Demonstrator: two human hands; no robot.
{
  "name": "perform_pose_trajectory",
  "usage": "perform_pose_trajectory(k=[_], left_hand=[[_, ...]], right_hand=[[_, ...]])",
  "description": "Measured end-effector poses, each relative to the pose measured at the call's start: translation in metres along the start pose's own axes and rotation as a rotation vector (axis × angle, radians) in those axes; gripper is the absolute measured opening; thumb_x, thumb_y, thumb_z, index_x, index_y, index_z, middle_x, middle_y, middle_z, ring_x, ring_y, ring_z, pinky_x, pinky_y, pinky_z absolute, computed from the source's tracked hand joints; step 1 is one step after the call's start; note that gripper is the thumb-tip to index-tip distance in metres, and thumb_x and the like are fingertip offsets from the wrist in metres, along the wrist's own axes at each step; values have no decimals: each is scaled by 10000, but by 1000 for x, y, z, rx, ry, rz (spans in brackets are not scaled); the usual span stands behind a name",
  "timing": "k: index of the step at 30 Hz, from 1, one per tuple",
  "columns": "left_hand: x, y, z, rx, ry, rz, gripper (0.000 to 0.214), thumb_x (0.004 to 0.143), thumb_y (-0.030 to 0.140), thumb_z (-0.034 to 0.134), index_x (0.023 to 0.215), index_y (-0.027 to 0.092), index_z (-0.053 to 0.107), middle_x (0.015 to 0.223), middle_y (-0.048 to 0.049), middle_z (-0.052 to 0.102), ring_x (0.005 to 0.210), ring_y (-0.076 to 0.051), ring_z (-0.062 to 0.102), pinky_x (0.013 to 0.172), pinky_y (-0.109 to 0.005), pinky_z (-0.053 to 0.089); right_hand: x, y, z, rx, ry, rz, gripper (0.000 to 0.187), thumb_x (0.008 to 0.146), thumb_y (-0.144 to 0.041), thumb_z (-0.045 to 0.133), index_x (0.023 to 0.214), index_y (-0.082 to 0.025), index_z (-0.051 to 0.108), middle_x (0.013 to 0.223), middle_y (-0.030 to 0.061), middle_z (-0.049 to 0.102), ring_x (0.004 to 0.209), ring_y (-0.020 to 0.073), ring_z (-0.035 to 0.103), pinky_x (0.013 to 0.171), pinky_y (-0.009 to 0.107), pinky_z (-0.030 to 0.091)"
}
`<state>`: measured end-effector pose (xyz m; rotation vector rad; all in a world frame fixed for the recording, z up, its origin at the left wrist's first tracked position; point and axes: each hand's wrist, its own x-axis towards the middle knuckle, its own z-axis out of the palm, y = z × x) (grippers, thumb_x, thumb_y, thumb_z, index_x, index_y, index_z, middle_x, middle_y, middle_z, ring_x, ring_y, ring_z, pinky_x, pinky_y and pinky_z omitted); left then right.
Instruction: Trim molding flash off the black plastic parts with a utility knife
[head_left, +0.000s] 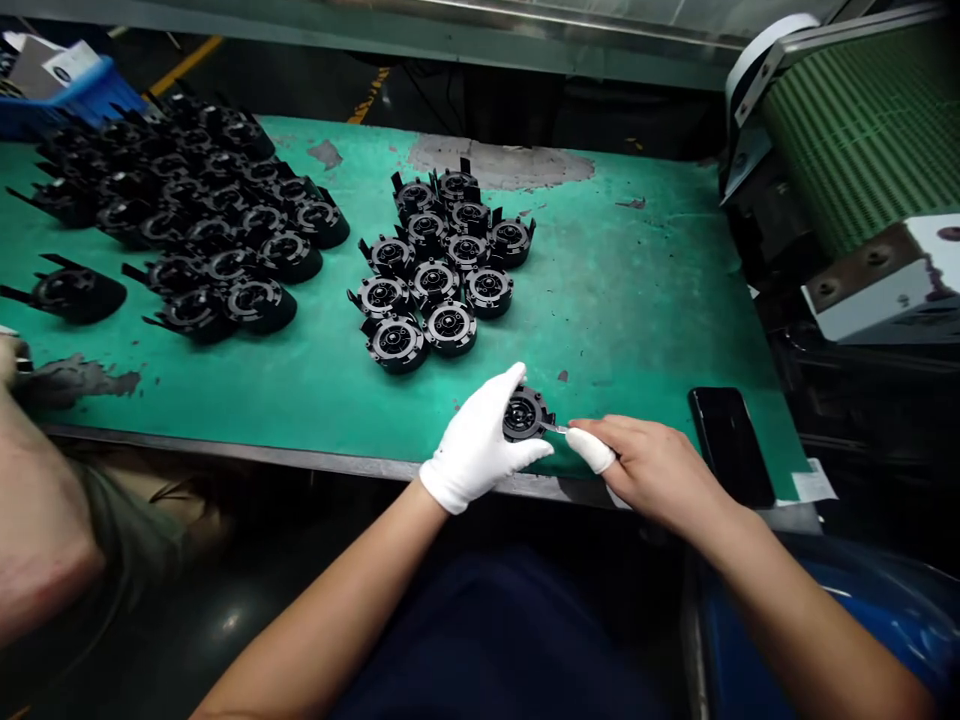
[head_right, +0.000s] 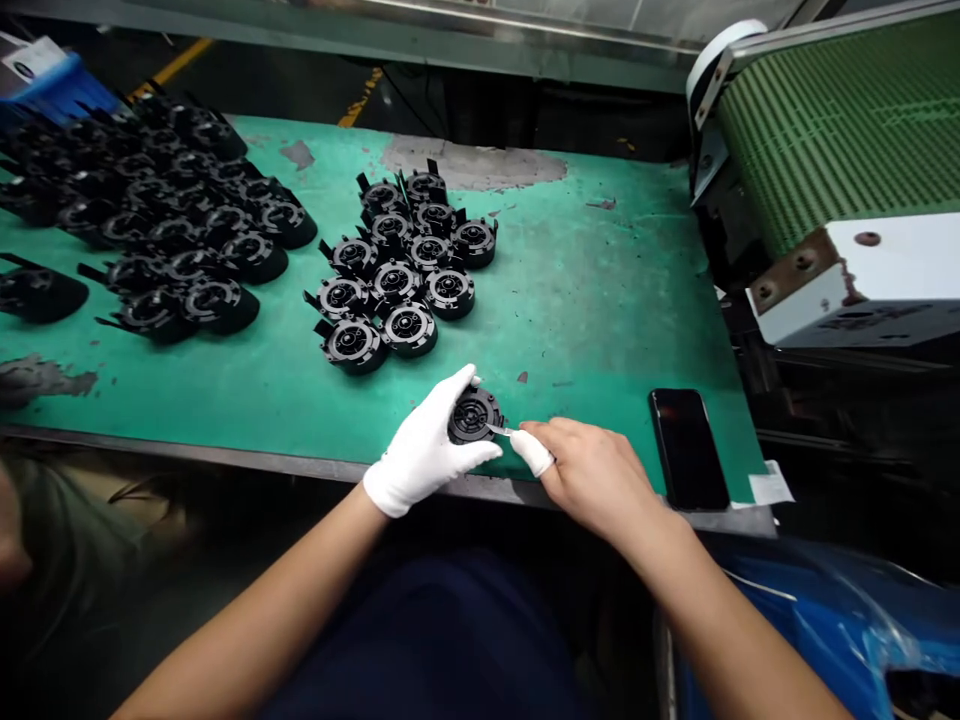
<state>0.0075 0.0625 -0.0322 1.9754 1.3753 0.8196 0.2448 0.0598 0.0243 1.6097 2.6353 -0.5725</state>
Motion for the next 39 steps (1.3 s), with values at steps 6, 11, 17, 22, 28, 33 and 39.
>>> perform_pose_trajectory(k=[6,11,17,22,28,33,39], left_hand=[[1,-4,4,18,38,17,930,772,422,806,1537,208,321,1520,-140,505,1404,-310,512,1194,-474,428],[5,2,-7,20,-35,-21,954,774,388,802,1561,210,294,1558,-134,474,1441,-299,476,1213,-458,407],[15,-18,-84,114,-410,122,770,872,377,718,1552,307,362,1625,-16,396,1495,-249,402,1261,-409,326],[-7,-30,-105,81,-122,-80,663,922,498,649,1503,252,444,1557,-64,496,1461,-256,453,1256,-439,335],[-20,-26,-48,4,40,-106,1076,712,514,863,1565,201,287,1604,-154,401,1486,-318,405,1250,-482,343],[-18,-29,-40,30,83,-100,935,762,436,828,1529,209,345,1547,-137,483,1425,-308,491,1215,-470,404],[-19,-29,-42,26,83,-80,905,785,437,806,1528,207,344,1540,-134,492,1423,-295,494,1213,-460,407]], right_hand=[[7,6,-5,-163,-25,52,344,988,-346,489,1271,-358,684,1019,12,757,875,226,714,632,300,460],[15,45,-22,-337,-21,447,359,957,-300,475,1210,-269,727,1101,110,765,794,325,734,575,384,480],[-1,48,-6,-38,136,165,399,1026,-434,423,1250,-257,702,1266,45,734,1117,290,697,877,400,547],[-3,29,9,95,99,94,393,1034,-449,420,1229,-261,704,1249,34,739,1124,260,694,894,374,546],[23,-16,8,57,14,-108,383,1015,-317,431,1320,-275,659,1138,24,750,982,229,717,789,344,538],[30,-41,8,-116,-17,-66,388,1023,-363,436,1339,-323,657,983,13,750,879,217,720,627,310,487],[40,-30,-1,-253,-10,-26,389,991,-322,470,1325,-333,669,1014,36,768,813,212,723,562,284,450]])
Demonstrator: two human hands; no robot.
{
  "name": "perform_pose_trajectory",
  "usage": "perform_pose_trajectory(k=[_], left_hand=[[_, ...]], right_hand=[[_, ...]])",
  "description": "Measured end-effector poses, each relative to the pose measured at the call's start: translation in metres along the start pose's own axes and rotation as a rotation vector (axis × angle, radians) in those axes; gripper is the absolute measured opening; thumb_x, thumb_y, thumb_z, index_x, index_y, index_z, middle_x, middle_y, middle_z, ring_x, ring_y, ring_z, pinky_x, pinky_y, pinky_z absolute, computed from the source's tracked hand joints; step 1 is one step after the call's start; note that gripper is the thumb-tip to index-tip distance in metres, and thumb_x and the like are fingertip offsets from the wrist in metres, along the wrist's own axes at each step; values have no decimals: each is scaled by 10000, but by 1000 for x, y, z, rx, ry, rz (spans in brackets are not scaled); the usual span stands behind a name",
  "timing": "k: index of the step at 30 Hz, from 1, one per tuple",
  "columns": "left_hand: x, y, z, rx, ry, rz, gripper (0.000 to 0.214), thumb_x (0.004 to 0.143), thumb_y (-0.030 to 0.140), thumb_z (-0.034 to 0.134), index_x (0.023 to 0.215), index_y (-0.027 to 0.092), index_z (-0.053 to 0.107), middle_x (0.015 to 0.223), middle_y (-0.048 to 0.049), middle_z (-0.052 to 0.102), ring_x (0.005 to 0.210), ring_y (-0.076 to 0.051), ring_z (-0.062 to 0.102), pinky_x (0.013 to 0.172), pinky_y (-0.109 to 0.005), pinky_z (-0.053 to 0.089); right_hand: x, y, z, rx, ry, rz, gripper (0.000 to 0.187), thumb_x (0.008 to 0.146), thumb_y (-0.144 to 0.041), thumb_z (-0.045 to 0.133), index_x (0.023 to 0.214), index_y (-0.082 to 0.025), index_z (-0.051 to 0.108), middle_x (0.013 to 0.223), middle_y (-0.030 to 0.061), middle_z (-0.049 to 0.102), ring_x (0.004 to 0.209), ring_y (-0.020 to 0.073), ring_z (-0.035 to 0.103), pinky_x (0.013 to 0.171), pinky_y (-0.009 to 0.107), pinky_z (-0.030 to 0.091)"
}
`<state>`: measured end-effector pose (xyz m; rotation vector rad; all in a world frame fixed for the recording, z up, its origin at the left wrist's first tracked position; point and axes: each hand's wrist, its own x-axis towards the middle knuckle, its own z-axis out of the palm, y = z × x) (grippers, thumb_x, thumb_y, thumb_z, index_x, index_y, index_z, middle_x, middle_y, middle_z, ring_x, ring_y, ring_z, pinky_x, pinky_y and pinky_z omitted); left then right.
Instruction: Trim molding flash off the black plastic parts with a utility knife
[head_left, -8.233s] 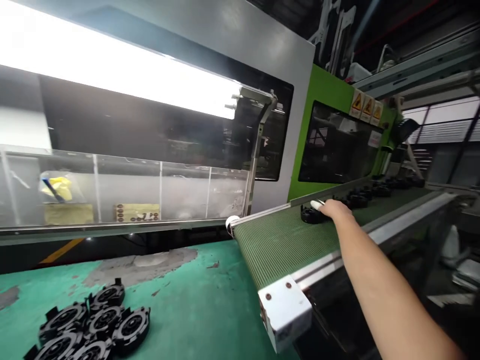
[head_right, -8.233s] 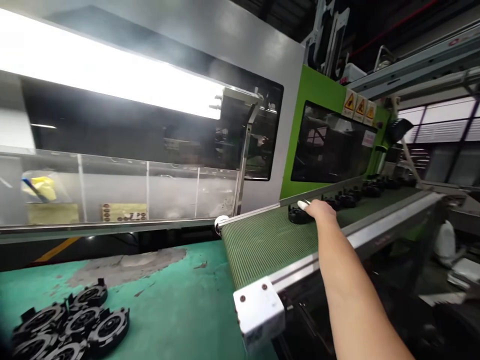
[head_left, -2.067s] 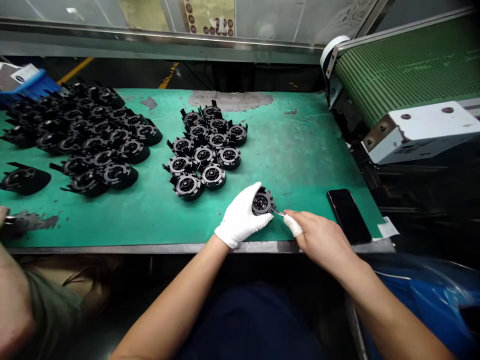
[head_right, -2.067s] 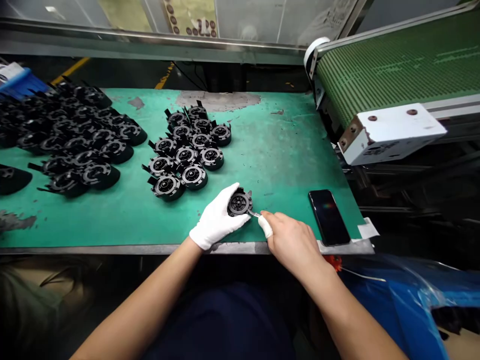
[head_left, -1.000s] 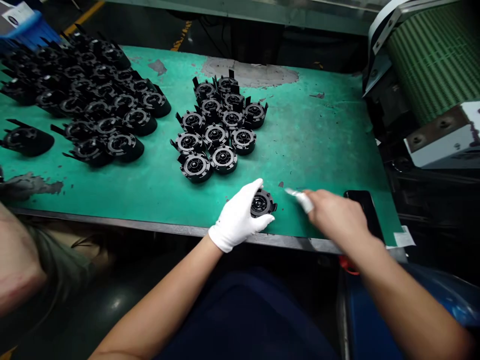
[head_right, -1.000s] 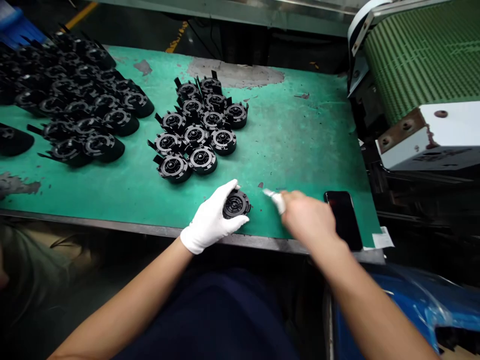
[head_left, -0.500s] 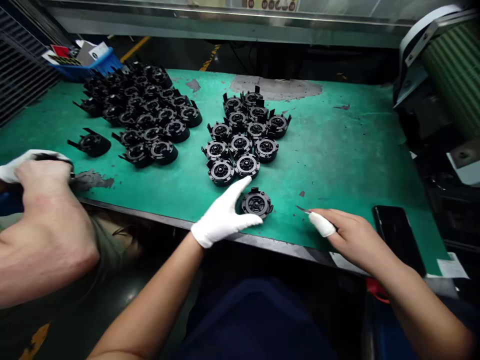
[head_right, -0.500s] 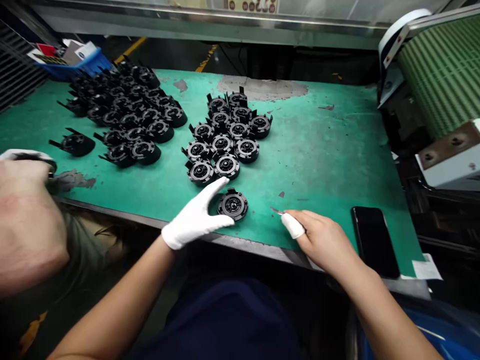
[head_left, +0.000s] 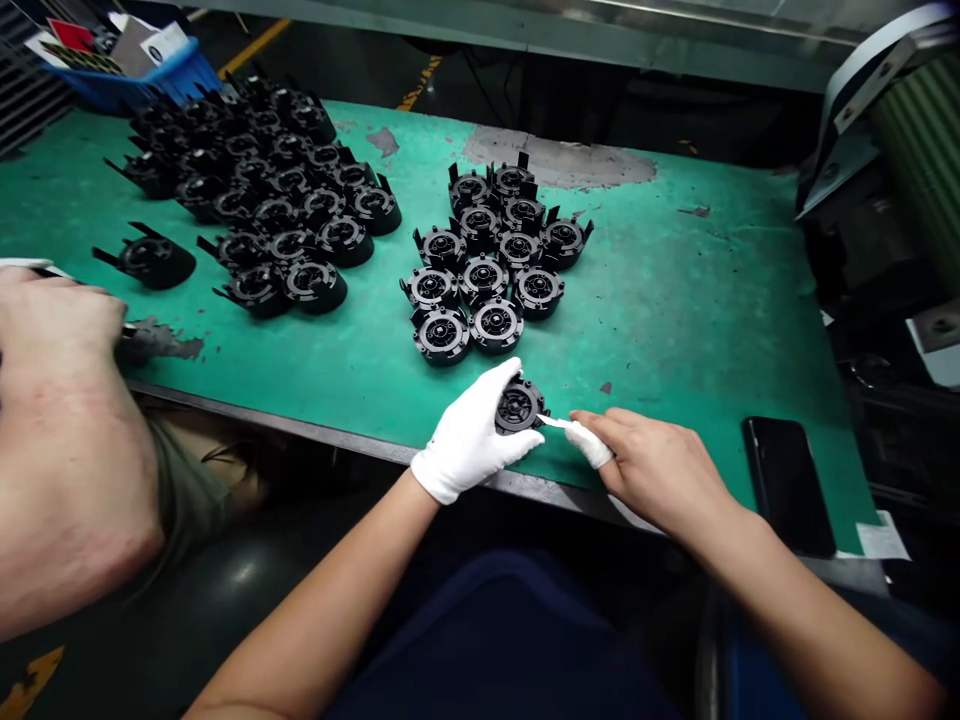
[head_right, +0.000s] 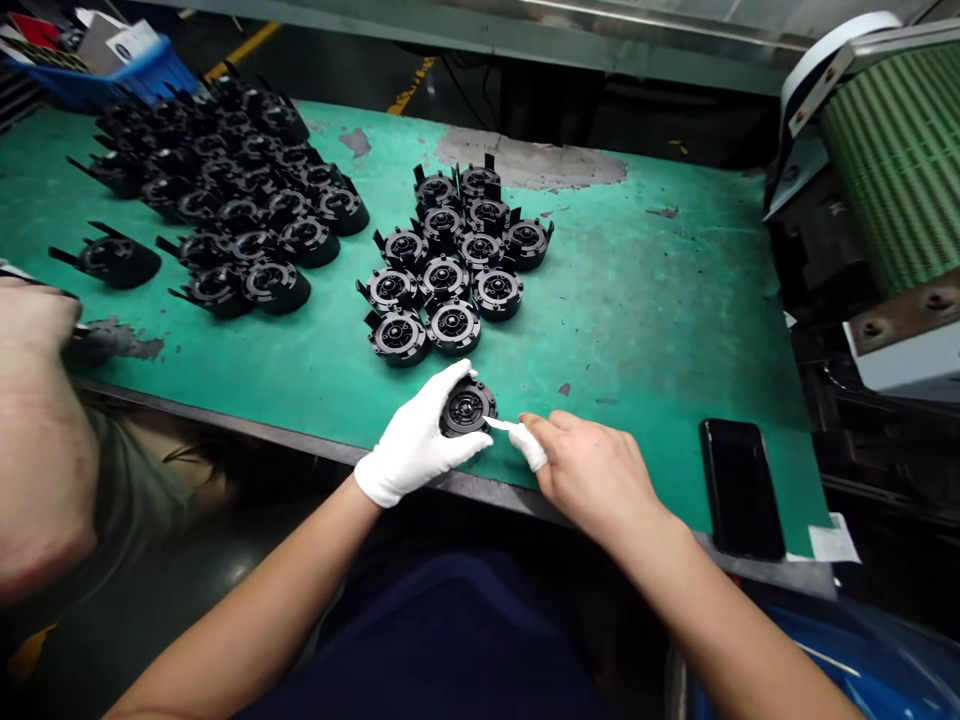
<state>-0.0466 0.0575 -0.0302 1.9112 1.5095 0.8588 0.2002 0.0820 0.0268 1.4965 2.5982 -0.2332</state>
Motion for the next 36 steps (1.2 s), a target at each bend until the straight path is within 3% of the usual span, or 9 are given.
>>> perform_pose_trajectory(k=[4,6,8,11,13,18,22,27,36], left_hand=[[2,2,-4,1,-22,-24,914,777,406,810,1535,205,342,1548,-137,485,1438,-304,477,1223,-474,391],[4,3,-9,-10,-71,-18,923,771,411,812,1542,222,341,1541,-128,496,1433,-307,485,1220,-479,394],[6,6,-13,-28,-189,29,955,754,421,827,1551,244,331,1542,-110,501,1434,-301,486,1223,-466,392],[4,12,-17,-38,-348,115,966,766,432,827,1565,270,308,1598,-96,432,1482,-292,420,1245,-456,357],[0,16,-17,-45,-366,126,980,783,477,812,1577,269,278,1640,-109,354,1520,-299,349,1259,-475,325],[-10,26,-5,-87,-224,33,1128,685,647,825,1571,213,279,1636,-164,338,1520,-335,339,1254,-512,324],[-12,28,11,-96,-113,-4,961,736,591,819,1508,210,393,1537,-140,492,1427,-300,487,1214,-471,402],[-13,29,17,-90,-87,-13,887,762,561,812,1482,212,430,1497,-132,533,1384,-295,533,1190,-459,435],[-14,29,22,-103,-33,20,858,776,561,798,1479,231,435,1482,-135,547,1374,-312,541,1181,-490,443]], right_hand=[[1,57,-7,-100,-1,351,368,960,-322,455,1165,-251,753,1010,124,782,710,313,731,502,359,475],[-9,80,-10,-3,150,330,392,960,-337,463,1237,-219,714,1108,140,772,863,356,746,623,420,554],[-24,86,-8,88,207,241,413,969,-346,474,1317,-216,654,1222,113,744,1038,325,727,792,412,586],[-47,70,6,272,145,5,437,977,-263,466,1396,-234,588,1363,73,677,1209,247,660,968,349,549],[-57,55,20,349,76,-86,490,965,-171,441,1433,-257,561,1375,57,670,1213,220,659,985,342,545],[-63,27,41,358,41,-41,512,959,-134,429,1440,-253,558,1374,46,674,1200,214,669,995,362,552],[-54,2,36,375,65,-39,415,985,-201,436,1356,-219,622,1333,68,698,1166,236,684,969,376,564],[-50,-16,29,263,-15,12,435,973,-194,446,1374,-239,610,1218,72,741,1046,265,723,815,379,592],[-62,-30,30,102,37,91,440,982,-214,435,1393,-243,589,1181,84,739,995,259,733,688,321,564]])
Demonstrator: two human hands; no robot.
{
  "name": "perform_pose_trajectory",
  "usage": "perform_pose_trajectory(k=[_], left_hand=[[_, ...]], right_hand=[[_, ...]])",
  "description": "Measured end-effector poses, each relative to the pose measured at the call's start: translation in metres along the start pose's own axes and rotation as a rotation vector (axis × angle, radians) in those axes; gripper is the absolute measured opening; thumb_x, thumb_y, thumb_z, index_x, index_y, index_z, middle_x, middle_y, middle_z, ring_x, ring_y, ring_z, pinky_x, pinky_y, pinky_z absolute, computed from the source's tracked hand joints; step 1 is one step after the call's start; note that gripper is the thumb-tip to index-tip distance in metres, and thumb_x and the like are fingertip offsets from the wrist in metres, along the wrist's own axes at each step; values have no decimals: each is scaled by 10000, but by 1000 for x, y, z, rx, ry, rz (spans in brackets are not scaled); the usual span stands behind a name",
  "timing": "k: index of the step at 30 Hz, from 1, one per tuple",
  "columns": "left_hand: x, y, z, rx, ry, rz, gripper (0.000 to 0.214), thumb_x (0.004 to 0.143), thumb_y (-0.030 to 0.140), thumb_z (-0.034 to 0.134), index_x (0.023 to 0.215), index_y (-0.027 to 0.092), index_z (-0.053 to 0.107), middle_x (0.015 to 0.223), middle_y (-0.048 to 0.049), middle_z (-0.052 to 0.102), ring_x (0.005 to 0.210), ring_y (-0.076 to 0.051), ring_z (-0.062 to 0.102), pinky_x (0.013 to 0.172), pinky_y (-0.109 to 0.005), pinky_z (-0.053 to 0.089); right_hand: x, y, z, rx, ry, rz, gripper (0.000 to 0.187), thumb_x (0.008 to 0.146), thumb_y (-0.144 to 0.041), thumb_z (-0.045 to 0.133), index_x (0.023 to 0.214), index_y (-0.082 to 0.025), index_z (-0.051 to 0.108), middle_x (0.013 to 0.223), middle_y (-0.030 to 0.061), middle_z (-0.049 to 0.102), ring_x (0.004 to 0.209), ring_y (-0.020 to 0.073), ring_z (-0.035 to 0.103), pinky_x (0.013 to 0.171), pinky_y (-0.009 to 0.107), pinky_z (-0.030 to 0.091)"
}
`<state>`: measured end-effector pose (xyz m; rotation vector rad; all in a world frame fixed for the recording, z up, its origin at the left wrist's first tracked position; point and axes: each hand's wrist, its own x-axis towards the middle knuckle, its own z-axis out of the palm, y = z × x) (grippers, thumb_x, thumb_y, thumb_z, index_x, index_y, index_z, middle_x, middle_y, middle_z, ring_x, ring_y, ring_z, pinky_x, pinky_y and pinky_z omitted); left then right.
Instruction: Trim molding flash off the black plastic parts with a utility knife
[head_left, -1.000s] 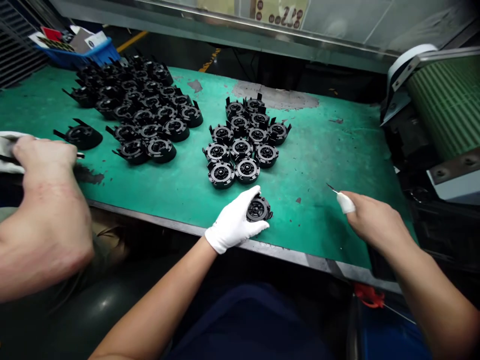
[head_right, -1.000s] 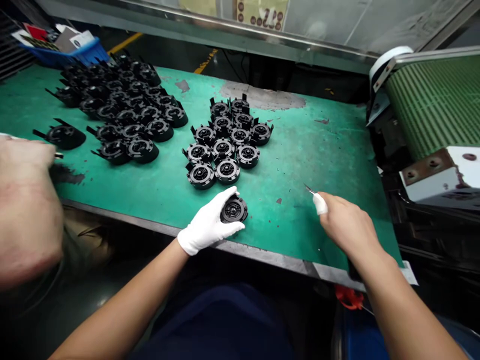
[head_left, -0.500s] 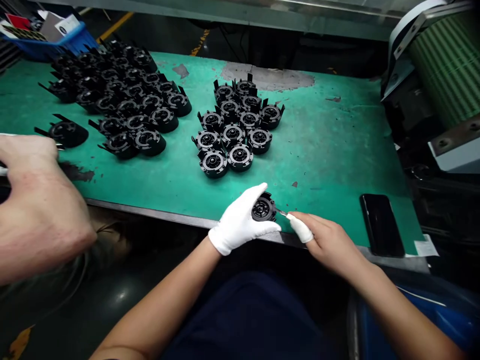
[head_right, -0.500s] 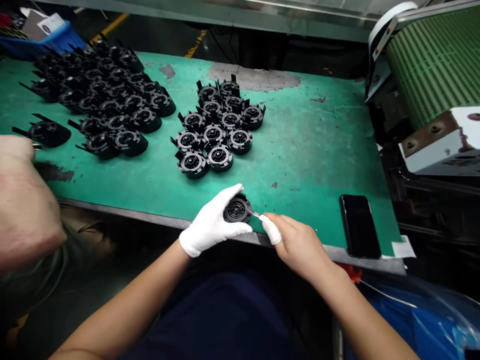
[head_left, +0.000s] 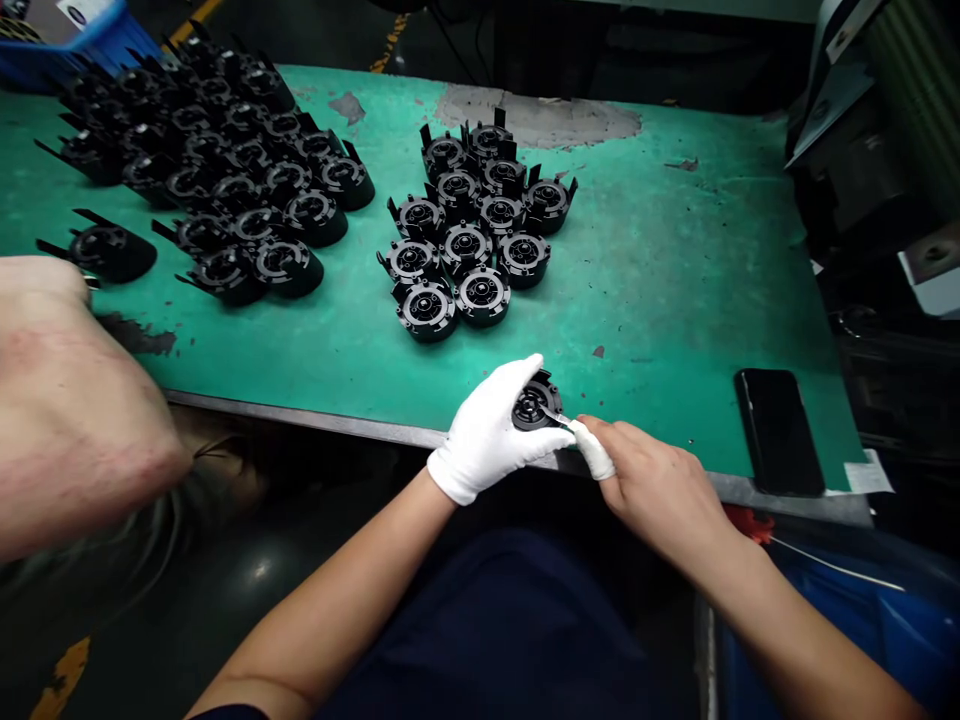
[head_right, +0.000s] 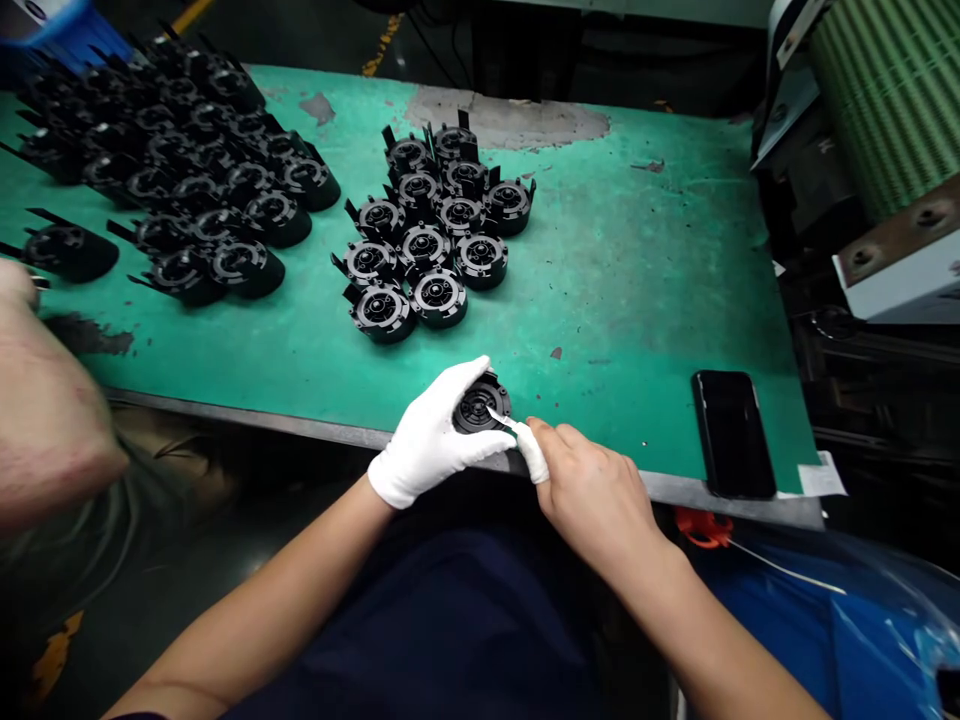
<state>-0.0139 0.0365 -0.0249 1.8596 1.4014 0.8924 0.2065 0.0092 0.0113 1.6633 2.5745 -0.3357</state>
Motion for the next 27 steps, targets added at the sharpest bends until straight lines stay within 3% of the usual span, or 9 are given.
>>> perform_pose_trajectory(k=[8,14,27], left_hand=[[-1,-2,3,-6,43,66,860,788,584,779,1468,176,445,1453,-161,569,1364,-300,549,1183,-458,440],[-1,-7,7,7,47,73,880,789,653,738,1481,200,436,1459,-159,566,1364,-317,550,1172,-485,447],[-1,-11,8,-43,20,99,861,799,642,737,1468,184,447,1473,-147,551,1367,-302,542,1180,-442,432]], right_hand=[[3,-1,-1,36,-33,32,445,971,-219,445,1386,-268,595,1197,73,736,1001,265,728,701,334,565],[9,1,-1,32,-78,51,484,933,-199,457,1383,-303,603,1199,47,746,962,272,733,695,352,557],[4,-22,-7,2,-94,199,550,878,-143,466,1392,-272,613,1228,84,739,1018,322,725,757,404,566]])
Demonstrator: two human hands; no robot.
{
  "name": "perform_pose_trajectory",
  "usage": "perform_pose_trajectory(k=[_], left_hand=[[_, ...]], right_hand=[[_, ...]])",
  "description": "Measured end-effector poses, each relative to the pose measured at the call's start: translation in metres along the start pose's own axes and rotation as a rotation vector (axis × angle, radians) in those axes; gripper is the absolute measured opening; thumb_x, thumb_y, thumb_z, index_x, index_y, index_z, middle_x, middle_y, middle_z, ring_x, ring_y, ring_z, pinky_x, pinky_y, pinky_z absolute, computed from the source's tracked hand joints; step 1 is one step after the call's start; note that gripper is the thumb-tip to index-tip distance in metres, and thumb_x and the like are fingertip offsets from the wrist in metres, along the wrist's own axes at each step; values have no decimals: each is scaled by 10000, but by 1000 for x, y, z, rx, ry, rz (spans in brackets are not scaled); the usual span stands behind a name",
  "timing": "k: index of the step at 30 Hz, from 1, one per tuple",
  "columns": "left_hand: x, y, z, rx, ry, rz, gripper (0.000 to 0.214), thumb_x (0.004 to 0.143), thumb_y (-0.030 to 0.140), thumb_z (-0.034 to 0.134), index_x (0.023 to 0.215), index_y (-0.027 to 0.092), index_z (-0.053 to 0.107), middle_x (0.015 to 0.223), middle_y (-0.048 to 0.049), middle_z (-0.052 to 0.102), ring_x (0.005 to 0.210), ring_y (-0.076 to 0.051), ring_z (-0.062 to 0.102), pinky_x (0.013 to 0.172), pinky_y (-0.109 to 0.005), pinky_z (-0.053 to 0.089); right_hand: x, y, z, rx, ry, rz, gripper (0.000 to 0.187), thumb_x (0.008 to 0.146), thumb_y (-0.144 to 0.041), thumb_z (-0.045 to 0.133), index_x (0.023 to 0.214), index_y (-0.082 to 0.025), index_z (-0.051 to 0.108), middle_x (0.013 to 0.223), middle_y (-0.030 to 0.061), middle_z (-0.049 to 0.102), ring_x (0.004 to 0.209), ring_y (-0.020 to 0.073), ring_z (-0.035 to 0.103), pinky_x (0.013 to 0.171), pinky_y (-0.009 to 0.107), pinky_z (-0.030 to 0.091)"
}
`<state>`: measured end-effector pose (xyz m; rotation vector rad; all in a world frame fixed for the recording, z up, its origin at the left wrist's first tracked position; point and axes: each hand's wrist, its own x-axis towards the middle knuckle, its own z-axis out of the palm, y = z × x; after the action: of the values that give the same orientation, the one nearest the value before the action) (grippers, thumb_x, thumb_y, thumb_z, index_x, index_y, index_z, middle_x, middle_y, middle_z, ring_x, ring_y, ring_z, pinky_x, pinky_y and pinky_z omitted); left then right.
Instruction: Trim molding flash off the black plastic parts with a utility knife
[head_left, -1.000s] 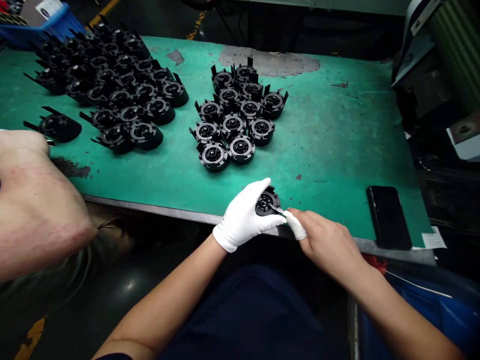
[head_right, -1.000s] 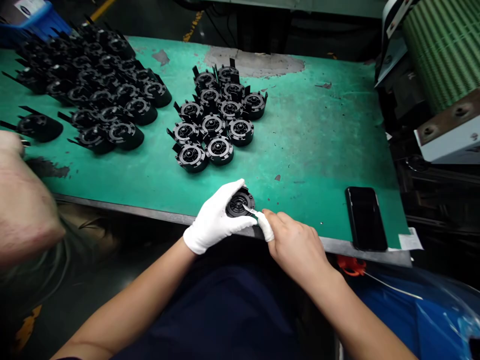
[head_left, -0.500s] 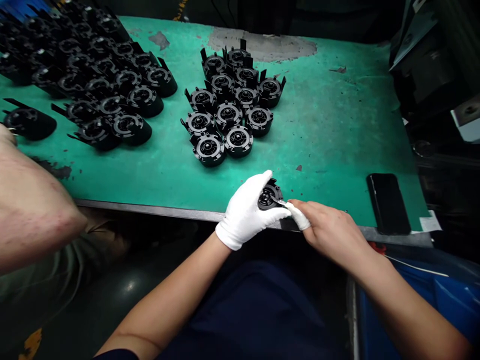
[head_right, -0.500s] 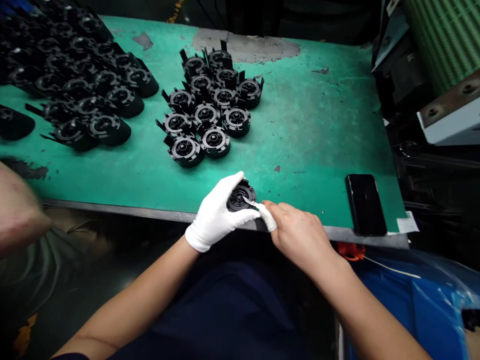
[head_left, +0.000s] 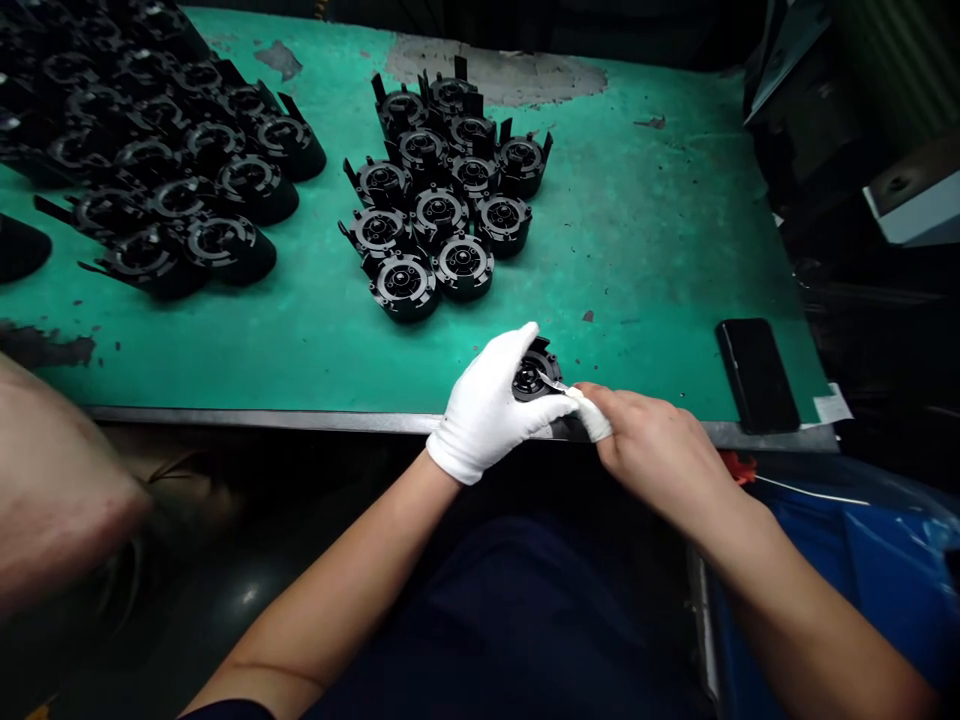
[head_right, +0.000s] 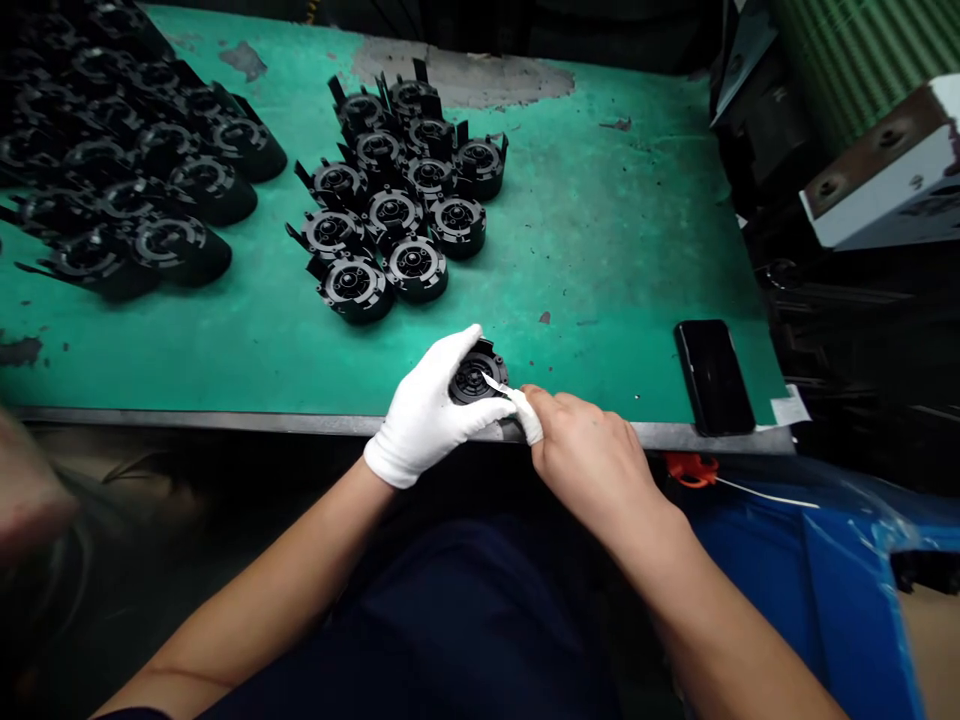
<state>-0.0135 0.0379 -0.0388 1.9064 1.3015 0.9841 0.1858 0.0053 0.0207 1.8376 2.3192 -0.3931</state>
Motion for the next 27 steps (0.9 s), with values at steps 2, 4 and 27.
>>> perform_pose_trajectory(k=[2,4,27], left_hand=[[1,0,-1,-3,-2,11,869,796,625,751,1472,174,442,1465,-149,554,1360,-298,546,1181,-433,430],[4,-1,-4,6,-19,32,887,792,598,769,1489,172,424,1458,-149,555,1353,-294,549,1178,-427,430],[11,-2,-1,5,-37,71,847,744,587,815,1420,188,495,1397,-131,618,1283,-292,615,1130,-442,488]], right_hand=[[0,4,1,22,9,-26,537,900,-150,460,1403,-267,607,1250,81,732,1046,312,720,805,408,570],[1,10,1,31,6,-62,520,924,-167,453,1411,-275,601,1264,70,728,1066,304,715,830,410,572],[-8,7,6,167,72,-5,421,1006,-249,439,1380,-247,632,1322,55,707,1171,298,683,970,440,554]])
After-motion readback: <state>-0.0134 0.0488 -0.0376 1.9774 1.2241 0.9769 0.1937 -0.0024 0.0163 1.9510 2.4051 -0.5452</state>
